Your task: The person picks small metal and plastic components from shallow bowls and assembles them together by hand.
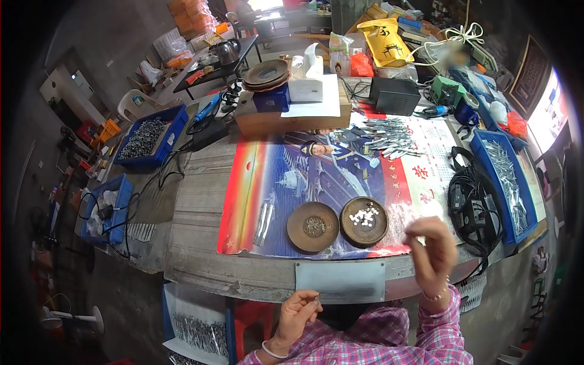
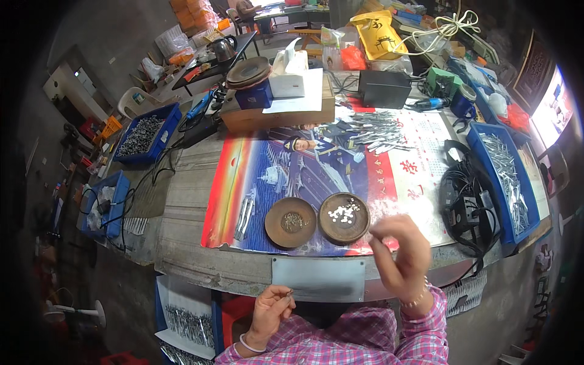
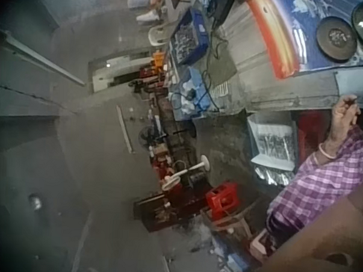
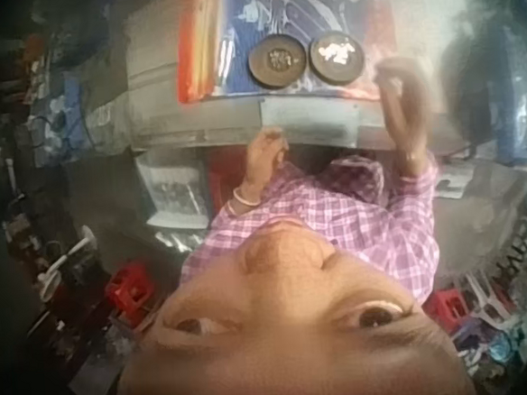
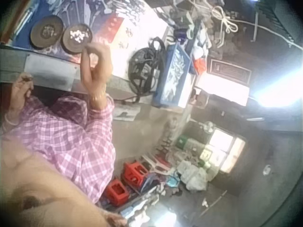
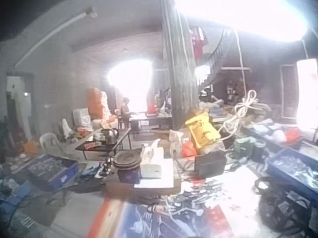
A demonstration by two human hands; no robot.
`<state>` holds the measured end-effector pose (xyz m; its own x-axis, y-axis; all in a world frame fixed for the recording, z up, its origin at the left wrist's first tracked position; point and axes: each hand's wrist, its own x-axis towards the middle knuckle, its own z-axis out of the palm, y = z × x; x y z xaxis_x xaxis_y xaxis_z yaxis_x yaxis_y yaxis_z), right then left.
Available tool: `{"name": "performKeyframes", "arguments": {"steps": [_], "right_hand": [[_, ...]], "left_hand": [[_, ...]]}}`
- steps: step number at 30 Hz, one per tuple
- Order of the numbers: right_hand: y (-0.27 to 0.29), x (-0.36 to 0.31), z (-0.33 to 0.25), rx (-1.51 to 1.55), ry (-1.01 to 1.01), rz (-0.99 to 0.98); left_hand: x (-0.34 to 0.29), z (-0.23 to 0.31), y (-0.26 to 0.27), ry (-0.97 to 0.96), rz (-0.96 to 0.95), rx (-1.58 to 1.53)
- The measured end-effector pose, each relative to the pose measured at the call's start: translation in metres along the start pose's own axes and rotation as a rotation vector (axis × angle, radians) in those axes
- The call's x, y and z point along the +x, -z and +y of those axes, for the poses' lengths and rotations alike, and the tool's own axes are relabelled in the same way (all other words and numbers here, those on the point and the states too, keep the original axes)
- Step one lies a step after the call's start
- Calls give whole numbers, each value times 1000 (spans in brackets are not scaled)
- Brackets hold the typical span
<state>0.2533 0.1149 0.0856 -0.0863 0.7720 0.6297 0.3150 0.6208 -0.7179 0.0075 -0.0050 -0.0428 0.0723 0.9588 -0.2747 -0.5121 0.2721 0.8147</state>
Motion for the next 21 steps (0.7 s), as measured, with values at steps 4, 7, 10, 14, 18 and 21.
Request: {"name": "performKeyframes", "arguments": {"steps": [4, 7, 10, 14, 18, 21], "right_hand": [[8, 3, -54, 631, 352, 128], [10, 12, -92, 716, 547, 204], [40, 6, -111, 747, 413, -14], [22, 28, -134, 934, 303, -106], [12, 23, -133, 933, 458, 116], [12, 23, -127, 926, 497, 129]], "left_hand": [[2, -1, 0, -23, -32, 0], [1, 0, -1, -23, -28, -8], [3, -5, 0, -28, -28, -28], [3, -6, 0, -31, -24, -13], [3, -4, -2, -35, -21, -57], [3, -4, 0, -29, -17, -62]]}}
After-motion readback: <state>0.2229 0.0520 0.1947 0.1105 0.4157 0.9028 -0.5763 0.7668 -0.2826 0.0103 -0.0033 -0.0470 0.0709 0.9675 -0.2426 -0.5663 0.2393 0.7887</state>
